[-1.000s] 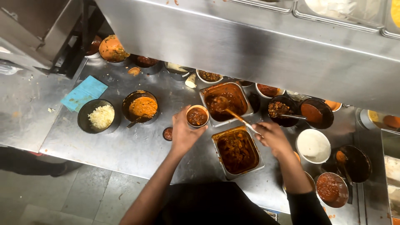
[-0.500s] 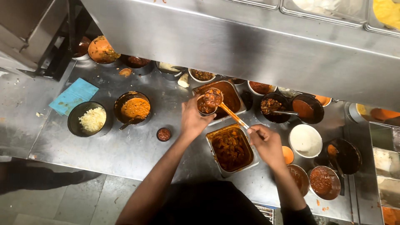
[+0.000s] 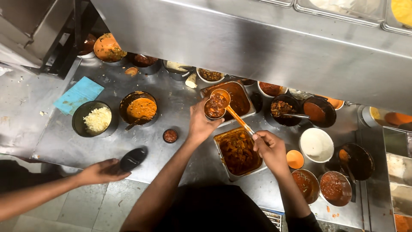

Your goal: The person scoops red sauce, green salsa, and white cream into small bowls using spoons. Then they place tortilla chips onto a black plate and arrange them in a circular pattern. Finally, they place the small bowls of sauces onto the plate and hand it to a coworker.

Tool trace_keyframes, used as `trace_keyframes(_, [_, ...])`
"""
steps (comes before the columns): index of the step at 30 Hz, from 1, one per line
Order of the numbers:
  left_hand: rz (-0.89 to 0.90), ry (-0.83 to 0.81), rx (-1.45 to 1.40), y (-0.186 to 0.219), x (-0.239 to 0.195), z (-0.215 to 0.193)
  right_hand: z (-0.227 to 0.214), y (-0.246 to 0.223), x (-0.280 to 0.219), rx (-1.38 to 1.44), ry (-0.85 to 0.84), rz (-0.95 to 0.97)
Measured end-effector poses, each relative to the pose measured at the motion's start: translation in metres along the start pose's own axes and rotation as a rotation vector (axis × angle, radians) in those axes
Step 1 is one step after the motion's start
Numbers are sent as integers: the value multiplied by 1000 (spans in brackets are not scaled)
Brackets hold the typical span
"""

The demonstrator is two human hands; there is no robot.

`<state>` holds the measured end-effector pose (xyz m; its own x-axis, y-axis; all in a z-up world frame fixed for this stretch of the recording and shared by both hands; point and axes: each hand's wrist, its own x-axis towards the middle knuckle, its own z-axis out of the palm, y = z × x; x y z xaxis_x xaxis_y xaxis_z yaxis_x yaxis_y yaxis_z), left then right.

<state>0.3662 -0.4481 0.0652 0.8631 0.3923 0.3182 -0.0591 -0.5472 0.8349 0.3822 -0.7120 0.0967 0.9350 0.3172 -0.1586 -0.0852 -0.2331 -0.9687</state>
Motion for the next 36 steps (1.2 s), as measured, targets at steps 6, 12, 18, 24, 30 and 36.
trace_keyframes(6, [-28, 22, -28, -3, -7, -9, -2, -3, 3, 349, -71, 264])
trace_keyframes(12, [-44, 108, 37, -17, -43, -27, -9, 14, 18, 490, -112, 309])
trace_keyframes(18, [-222, 23, 172, -42, -97, -29, 1, 24, 46, -316, 69, -10])
trace_keyframes(24, [-200, -135, 347, -80, -101, -9, 19, -24, 47, -645, 192, -361])
trace_keyframes(30, [-86, -140, 447, -66, -96, -33, 42, -78, 18, -860, 360, -798])
trace_keyframes(36, [-163, -95, 606, -96, -134, -115, 45, -146, 9, -518, 185, -677])
